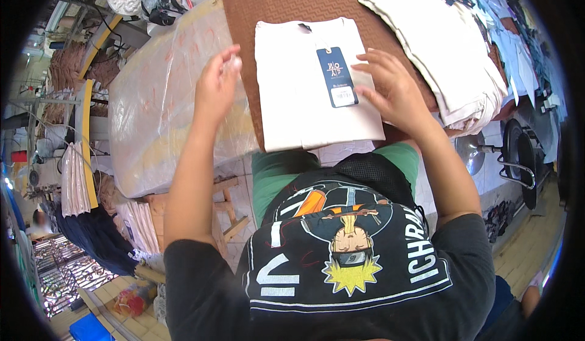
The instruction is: The person folds a tan shirt by laying it flat on a table, placing a cardboard guide on it, folding the sleeves and sides over the guide, and then placing the folded shirt into a plastic bag.
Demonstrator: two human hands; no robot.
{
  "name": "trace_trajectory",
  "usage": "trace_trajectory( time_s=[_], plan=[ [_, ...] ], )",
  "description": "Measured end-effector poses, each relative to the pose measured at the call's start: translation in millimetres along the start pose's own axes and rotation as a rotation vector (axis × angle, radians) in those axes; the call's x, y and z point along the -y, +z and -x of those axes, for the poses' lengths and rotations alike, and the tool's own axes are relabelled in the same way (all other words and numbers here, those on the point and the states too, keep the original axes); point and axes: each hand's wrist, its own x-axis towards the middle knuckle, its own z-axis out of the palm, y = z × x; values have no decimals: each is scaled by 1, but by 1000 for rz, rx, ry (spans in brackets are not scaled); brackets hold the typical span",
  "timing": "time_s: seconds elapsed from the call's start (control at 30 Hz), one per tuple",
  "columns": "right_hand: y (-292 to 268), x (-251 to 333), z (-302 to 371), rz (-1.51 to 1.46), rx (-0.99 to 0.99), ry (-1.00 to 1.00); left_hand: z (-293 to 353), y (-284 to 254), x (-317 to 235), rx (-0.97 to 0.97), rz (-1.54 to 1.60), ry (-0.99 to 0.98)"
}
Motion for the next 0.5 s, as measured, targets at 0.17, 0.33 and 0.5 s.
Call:
trace_trajectory(
  time_s=[0.17,0.33,0.5],
  plan=[
    [10,-40,-47,-327,-48,461,-96,14,54,187,218,-391],
    [35,-103,-80,-284,4,529,-134,28,63,458,127,-490],
    [52,-131,-112,-359,83,429,-152,19,70,634,16,-515]
  ],
)
